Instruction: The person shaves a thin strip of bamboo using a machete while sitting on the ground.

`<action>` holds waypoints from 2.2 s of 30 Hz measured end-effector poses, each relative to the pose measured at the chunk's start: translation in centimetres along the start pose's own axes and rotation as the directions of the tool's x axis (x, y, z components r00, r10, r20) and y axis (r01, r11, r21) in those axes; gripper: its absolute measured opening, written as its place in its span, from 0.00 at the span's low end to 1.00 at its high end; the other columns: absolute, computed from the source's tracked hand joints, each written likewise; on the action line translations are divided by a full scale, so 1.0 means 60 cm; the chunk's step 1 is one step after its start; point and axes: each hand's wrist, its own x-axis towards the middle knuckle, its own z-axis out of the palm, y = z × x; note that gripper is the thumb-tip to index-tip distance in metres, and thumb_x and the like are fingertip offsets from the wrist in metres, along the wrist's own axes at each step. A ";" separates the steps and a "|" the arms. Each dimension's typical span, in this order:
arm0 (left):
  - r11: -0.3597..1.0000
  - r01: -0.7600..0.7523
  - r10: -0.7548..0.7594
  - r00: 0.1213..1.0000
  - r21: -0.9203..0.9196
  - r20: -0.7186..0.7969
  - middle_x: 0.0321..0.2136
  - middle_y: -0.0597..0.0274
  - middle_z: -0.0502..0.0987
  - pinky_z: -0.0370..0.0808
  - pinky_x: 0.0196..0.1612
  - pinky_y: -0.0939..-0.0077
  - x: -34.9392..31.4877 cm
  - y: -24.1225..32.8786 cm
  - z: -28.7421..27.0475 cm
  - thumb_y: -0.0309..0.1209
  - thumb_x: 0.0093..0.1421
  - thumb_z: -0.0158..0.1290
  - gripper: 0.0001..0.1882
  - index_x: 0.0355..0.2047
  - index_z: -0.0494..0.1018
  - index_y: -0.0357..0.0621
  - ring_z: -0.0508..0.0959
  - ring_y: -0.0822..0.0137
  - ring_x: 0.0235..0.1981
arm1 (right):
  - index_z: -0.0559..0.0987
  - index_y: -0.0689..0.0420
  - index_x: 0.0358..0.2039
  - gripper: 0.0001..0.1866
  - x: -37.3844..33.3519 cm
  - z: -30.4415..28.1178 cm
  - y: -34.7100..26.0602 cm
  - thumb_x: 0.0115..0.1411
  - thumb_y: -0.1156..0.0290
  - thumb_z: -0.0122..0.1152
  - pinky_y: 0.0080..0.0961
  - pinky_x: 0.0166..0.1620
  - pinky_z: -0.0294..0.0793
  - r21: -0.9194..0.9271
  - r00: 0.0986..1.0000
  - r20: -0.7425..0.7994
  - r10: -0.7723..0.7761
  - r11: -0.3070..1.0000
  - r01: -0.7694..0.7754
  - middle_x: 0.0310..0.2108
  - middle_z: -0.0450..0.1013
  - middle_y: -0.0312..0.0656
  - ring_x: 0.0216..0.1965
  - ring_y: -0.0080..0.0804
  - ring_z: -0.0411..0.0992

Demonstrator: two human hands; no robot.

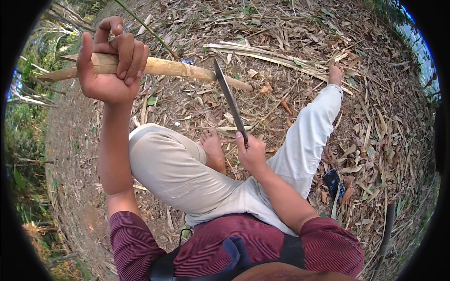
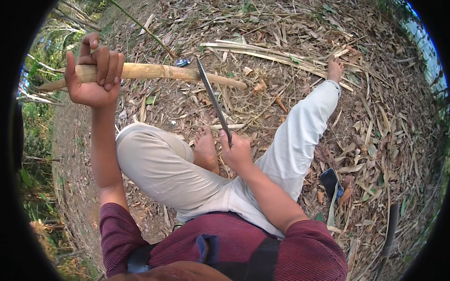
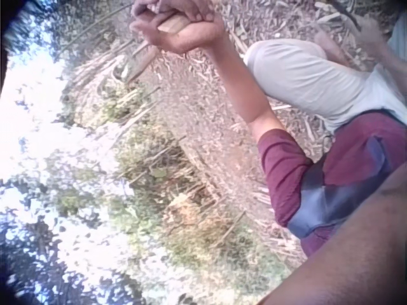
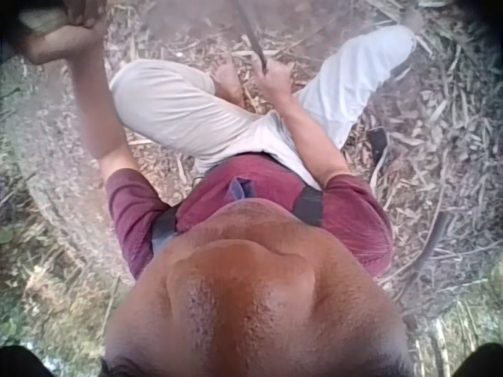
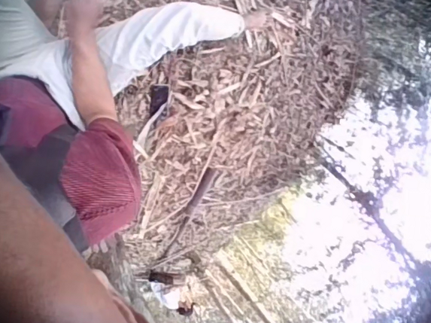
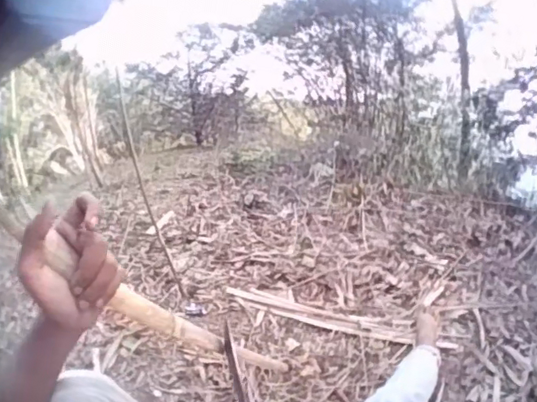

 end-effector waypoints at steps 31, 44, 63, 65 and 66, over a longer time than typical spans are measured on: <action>0.990 -0.030 0.071 0.953 0.140 -0.295 0.07 0.72 0.54 0.53 0.10 0.76 0.003 -0.007 0.048 0.40 0.71 0.45 0.17 0.24 0.60 0.51 0.55 0.75 0.06 | 0.77 0.65 0.26 0.15 0.021 -0.032 -0.118 0.68 0.69 0.52 0.35 0.22 0.69 0.248 0.977 -0.100 -0.191 0.946 0.210 0.16 0.71 0.48 0.15 0.41 0.71; 0.954 0.038 0.160 0.778 0.299 -0.608 0.07 0.73 0.51 0.52 0.14 0.74 0.015 -0.016 0.064 0.34 0.68 0.47 0.14 0.24 0.60 0.51 0.51 0.75 0.06 | 0.76 0.61 0.27 0.16 0.044 -0.060 -0.134 0.70 0.66 0.50 0.23 0.20 0.65 0.233 0.964 -0.065 -0.256 0.936 0.265 0.15 0.67 0.37 0.14 0.25 0.66; 0.952 0.079 0.178 0.639 0.294 -0.748 0.07 0.72 0.52 0.54 0.15 0.75 0.007 -0.008 0.056 0.31 0.65 0.49 0.17 0.19 0.58 0.52 0.52 0.75 0.07 | 0.73 0.61 0.24 0.18 0.059 0.015 -0.129 0.70 0.68 0.47 0.29 0.20 0.65 -0.017 0.897 -0.141 -0.418 0.907 0.420 0.12 0.66 0.39 0.14 0.32 0.68; 0.944 0.086 0.183 0.666 0.318 -0.724 0.08 0.73 0.48 0.58 0.21 0.73 -0.005 -0.013 0.045 0.31 0.63 0.49 0.19 0.17 0.56 0.52 0.51 0.75 0.09 | 0.74 0.63 0.23 0.21 0.047 0.055 -0.050 0.70 0.66 0.45 0.35 0.22 0.67 -0.212 0.999 0.015 -0.037 0.976 0.039 0.12 0.68 0.42 0.15 0.39 0.70; 0.948 0.088 0.181 0.643 0.307 -0.744 0.08 0.73 0.49 0.58 0.22 0.74 -0.007 -0.013 0.038 0.31 0.63 0.49 0.19 0.17 0.56 0.52 0.51 0.75 0.09 | 0.75 0.64 0.24 0.20 0.045 0.056 0.007 0.70 0.65 0.45 0.38 0.24 0.68 -0.245 0.994 0.038 0.100 0.966 -0.088 0.14 0.69 0.46 0.17 0.44 0.71</action>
